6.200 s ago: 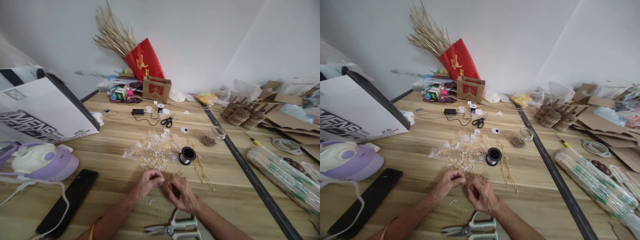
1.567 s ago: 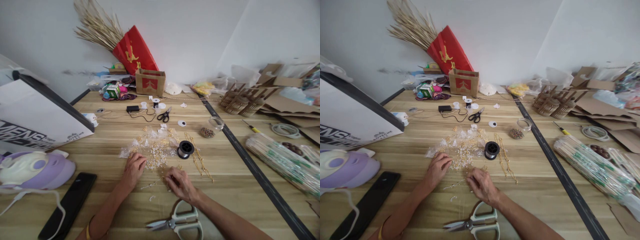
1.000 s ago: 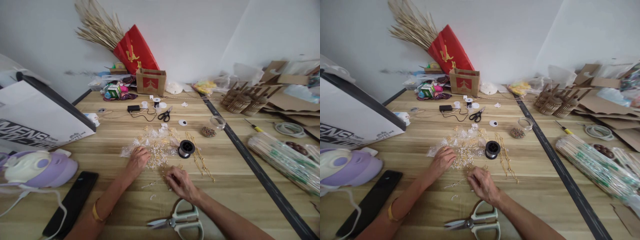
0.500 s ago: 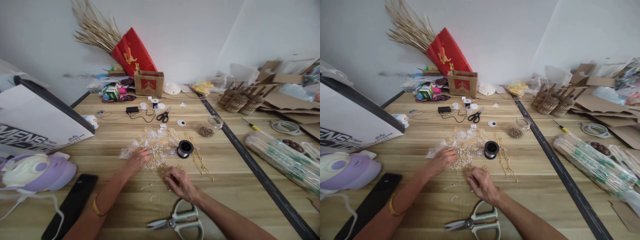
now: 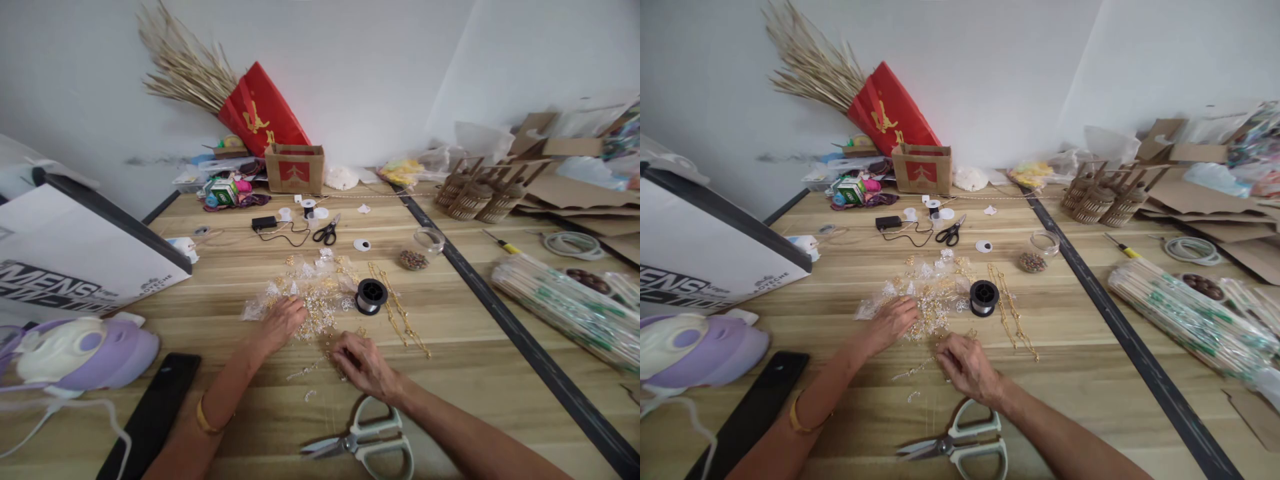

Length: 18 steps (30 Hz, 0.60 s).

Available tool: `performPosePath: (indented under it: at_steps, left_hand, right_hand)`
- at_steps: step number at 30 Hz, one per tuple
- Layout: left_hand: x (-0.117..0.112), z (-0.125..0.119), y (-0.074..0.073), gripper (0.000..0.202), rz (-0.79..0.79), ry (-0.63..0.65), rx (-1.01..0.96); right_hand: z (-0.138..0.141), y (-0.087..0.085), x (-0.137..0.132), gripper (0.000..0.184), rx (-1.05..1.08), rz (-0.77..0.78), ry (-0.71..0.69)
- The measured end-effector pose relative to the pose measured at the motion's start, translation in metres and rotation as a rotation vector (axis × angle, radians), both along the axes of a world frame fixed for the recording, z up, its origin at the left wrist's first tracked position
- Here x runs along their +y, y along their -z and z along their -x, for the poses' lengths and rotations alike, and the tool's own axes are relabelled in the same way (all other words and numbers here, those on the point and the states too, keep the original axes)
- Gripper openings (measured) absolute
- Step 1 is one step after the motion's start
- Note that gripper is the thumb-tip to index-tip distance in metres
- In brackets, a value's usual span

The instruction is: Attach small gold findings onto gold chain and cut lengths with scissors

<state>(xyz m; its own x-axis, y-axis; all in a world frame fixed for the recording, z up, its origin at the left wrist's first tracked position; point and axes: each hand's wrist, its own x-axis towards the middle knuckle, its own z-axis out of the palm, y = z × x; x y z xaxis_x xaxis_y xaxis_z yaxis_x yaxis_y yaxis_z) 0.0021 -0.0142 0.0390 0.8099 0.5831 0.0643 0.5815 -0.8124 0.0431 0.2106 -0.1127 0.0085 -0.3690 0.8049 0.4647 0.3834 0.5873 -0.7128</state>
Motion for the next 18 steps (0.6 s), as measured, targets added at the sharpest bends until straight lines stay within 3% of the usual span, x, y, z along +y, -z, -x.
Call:
performPosePath:
  at_steps: [4,9,18]
  left_hand:
    - [-0.002,0.002,0.001,0.018,0.046,-0.041,-0.150]
    - [-0.010,0.002,-0.003,0.014,0.151,-0.155,-0.493]
    - [-0.036,-0.003,-0.004,0.008,0.755,-0.512,-0.974]
  right_hand:
    - [-0.001,-0.001,0.000,0.011,-0.004,0.018,-0.001]
    - [-0.001,0.001,0.000,0.011,0.005,0.015,0.001]
    - [0.000,0.001,0.000,0.009,-0.019,-0.008,0.014]
